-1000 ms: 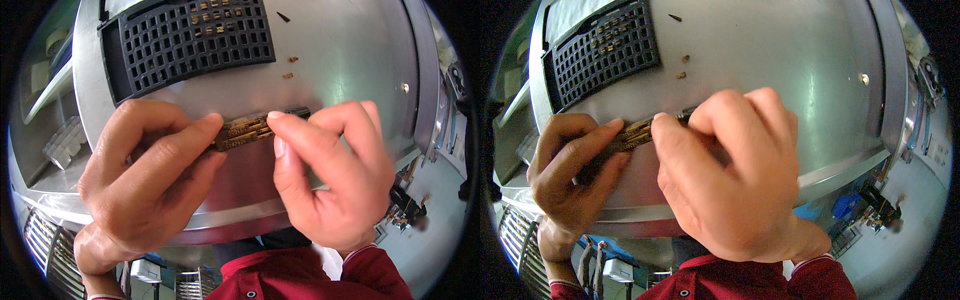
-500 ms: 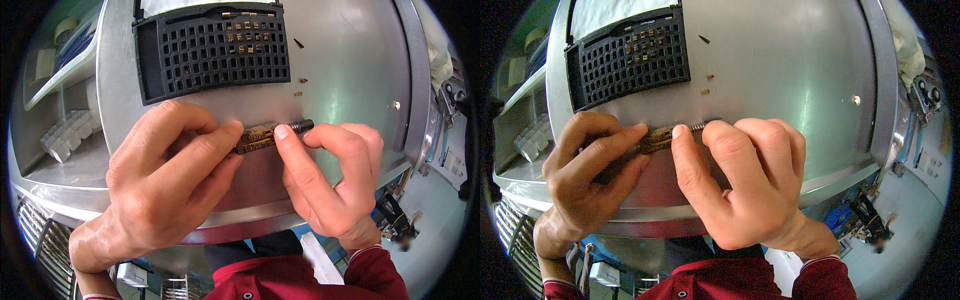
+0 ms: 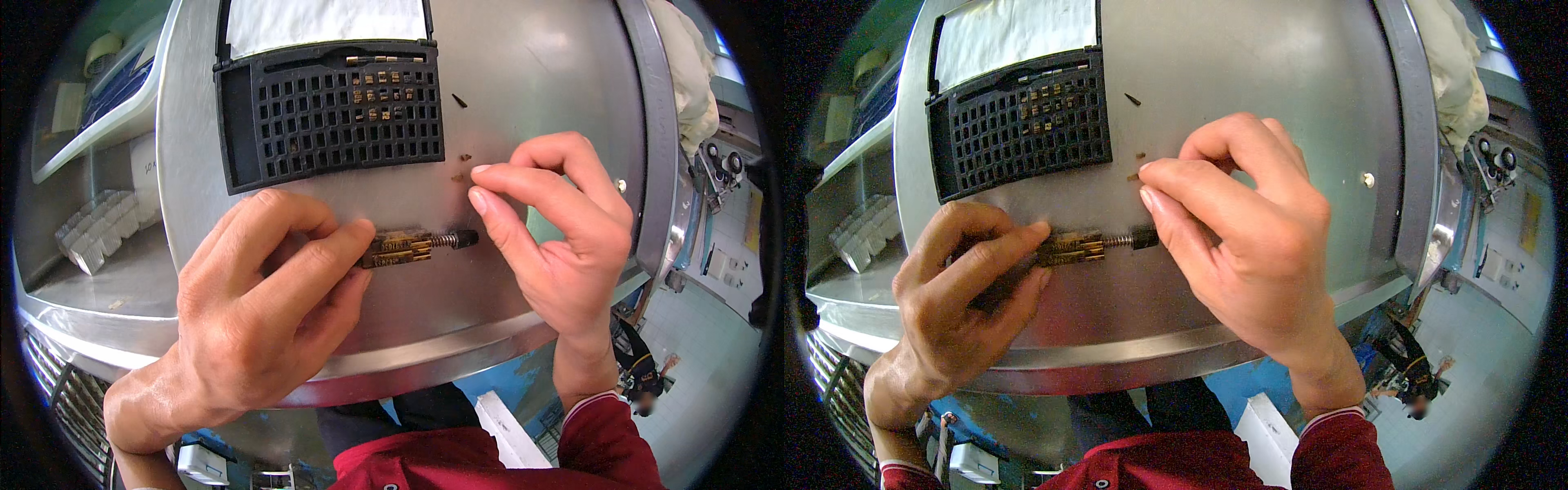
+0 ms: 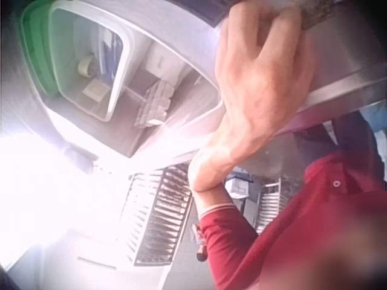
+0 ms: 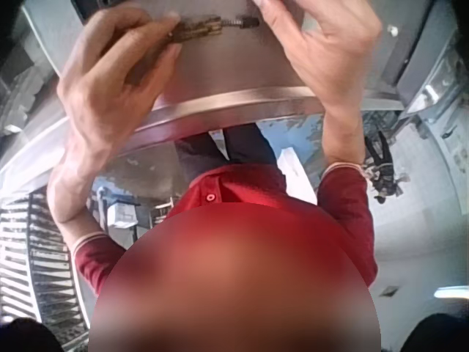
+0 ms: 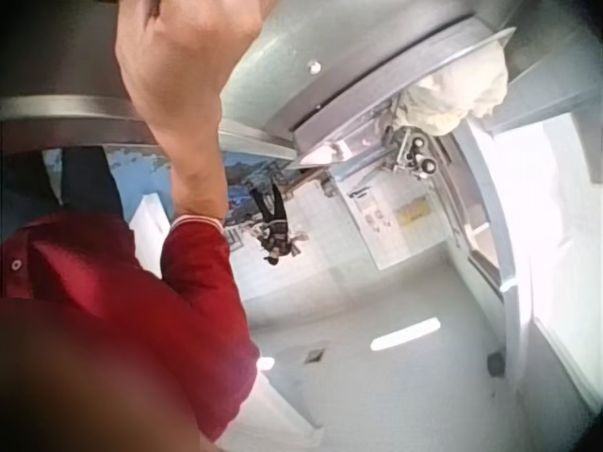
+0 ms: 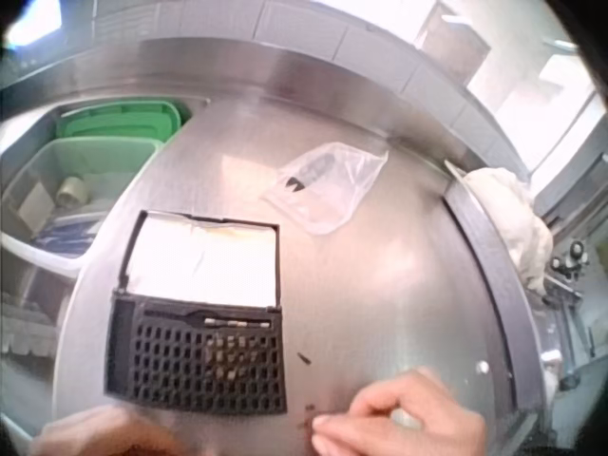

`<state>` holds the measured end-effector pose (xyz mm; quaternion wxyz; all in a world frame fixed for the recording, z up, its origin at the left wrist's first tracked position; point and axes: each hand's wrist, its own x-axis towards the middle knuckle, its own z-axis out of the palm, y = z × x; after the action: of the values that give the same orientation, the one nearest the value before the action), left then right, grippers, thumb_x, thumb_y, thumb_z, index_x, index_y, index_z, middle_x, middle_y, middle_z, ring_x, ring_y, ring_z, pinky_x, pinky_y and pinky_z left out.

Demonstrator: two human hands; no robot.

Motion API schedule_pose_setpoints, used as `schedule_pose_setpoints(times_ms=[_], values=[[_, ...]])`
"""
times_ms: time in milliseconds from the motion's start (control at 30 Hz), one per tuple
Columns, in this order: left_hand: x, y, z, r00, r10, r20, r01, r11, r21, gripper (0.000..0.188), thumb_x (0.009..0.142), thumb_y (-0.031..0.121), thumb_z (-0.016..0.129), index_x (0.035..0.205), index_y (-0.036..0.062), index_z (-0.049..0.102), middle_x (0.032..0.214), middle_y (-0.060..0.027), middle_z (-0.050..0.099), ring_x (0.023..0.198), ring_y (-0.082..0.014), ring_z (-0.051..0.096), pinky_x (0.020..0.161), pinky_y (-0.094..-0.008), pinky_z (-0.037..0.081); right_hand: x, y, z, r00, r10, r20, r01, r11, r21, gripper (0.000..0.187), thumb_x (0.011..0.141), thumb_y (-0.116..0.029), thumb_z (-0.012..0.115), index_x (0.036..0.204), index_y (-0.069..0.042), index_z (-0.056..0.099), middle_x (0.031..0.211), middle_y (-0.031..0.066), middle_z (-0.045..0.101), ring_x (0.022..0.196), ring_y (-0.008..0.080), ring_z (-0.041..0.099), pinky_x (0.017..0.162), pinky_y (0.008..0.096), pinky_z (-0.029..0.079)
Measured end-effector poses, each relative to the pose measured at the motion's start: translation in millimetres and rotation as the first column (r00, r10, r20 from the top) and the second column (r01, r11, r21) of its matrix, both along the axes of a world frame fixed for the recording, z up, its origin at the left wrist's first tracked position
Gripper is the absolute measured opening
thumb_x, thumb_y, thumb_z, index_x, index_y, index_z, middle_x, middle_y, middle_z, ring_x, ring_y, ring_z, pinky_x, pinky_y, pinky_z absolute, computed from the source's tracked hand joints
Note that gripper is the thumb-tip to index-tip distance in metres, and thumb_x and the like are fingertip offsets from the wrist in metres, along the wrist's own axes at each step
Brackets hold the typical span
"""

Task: The person opens a green-lidded container, removes a small plastic bag, and assembles small metal pins into a cylindrical component on a stainless steel counter. They then move to a wall socket, unplug a cord, and plug it into another socket.

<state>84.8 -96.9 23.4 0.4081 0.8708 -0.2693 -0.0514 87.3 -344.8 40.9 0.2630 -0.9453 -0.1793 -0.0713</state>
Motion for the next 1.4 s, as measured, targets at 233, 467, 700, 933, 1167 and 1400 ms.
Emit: schedule_pose_setpoints(times_ms=[233, 467, 700, 933, 1167, 1400], values=[[0.1, 0.6, -0.3, 1.000, -0.003, 0.001, 0.003, 1.000, -0.002, 0.038, 0.069, -0.004, 0.081, 0.106, 0.0018, 0.075, 0.093, -0.0112, 0.062, 0.076, -0.0219, 0.064, 0.065, -0.0320, 0.054, 9.0, -0.4, -2.9, 0.998, -0.064, 0.012, 0.063, 0.996, 0.058, 0.018, 0.080, 0.004, 0.078, 0.097, 0.000, 0.075, 0.088, 0.0091, 0.066, 0.077, 0.0164, 0.061, 0.069, 0.0263, 0.048], [1.0, 1.0, 0.2, 1.000, -0.005, -0.002, 0.005, 1.000, 0.000, 0.038, 0.069, -0.004, 0.081, 0.106, 0.0010, 0.075, 0.093, -0.0116, 0.062, 0.077, -0.0221, 0.064, 0.066, -0.0329, 0.053, 12.8, 1.4, -10.0, 0.999, 0.010, -0.044, -0.008, 0.999, 0.043, 0.015, 0.083, 0.003, 0.076, 0.098, 0.000, 0.074, 0.090, 0.0084, 0.066, 0.080, 0.0162, 0.062, 0.072, 0.0259, 0.049], [0.7, 2.0, -0.9, 1.000, -0.009, -0.003, 0.009, 1.000, -0.024, 0.038, 0.069, -0.004, 0.081, 0.106, 0.0009, 0.075, 0.093, -0.0120, 0.061, 0.076, -0.0220, 0.064, 0.065, -0.0325, 0.053, 5.7, 3.8, -7.1, 0.997, -0.062, -0.047, 0.059, 0.996, -0.065, 0.011, 0.082, 0.007, 0.071, 0.091, 0.002, 0.069, 0.089, 0.0088, 0.066, 0.081, 0.0159, 0.063, 0.072, 0.0266, 0.050], [-0.3, 2.4, -2.4, 1.000, -0.008, -0.016, 0.008, 0.999, -0.031, 0.039, 0.068, -0.004, 0.082, 0.106, 0.0003, 0.074, 0.093, -0.0122, 0.061, 0.076, -0.0224, 0.064, 0.064, -0.0326, 0.053, -11.6, 14.8, 14.4, 0.909, 0.089, -0.408, 0.078, 0.923, 0.376, 0.012, 0.080, 0.006, 0.069, 0.091, 0.003, 0.069, 0.090, 0.0130, 0.067, 0.085, 0.0221, 0.063, 0.079, 0.0311, 0.049], [0.8, 3.0, -5.0, 0.999, -0.017, 0.036, 0.019, 0.999, -0.042, 0.040, 0.065, -0.004, 0.082, 0.104, -0.0006, 0.074, 0.092, -0.0127, 0.061, 0.077, -0.0239, 0.064, 0.064, -0.0328, 0.053, -20.0, 22.4, 5.0, 0.937, 0.045, -0.345, 0.026, 0.980, 0.197, 0.011, 0.084, 0.000, 0.075, 0.095, 0.000, 0.071, 0.091, 0.0077, 0.059, 0.085, 0.0167, 0.054, 0.076, 0.0262, 0.044], [-1.6, 4.2, -5.1, 1.000, -0.003, 0.022, 0.004, 0.999, -0.044, 0.041, 0.064, -0.003, 0.082, 0.104, 0.0000, 0.074, 0.091, -0.0127, 0.062, 0.077, -0.0244, 0.064, 0.064, -0.0338, 0.053, -28.0, 32.5, -1.3, 0.904, -0.059, -0.424, 0.213, 0.921, 0.326, 0.015, 0.083, 0.003, 0.077, 0.098, 0.001, 0.075, 0.090, 0.0052, 0.058, 0.081, 0.0116, 0.053, 0.073, 0.0223, 0.042]])
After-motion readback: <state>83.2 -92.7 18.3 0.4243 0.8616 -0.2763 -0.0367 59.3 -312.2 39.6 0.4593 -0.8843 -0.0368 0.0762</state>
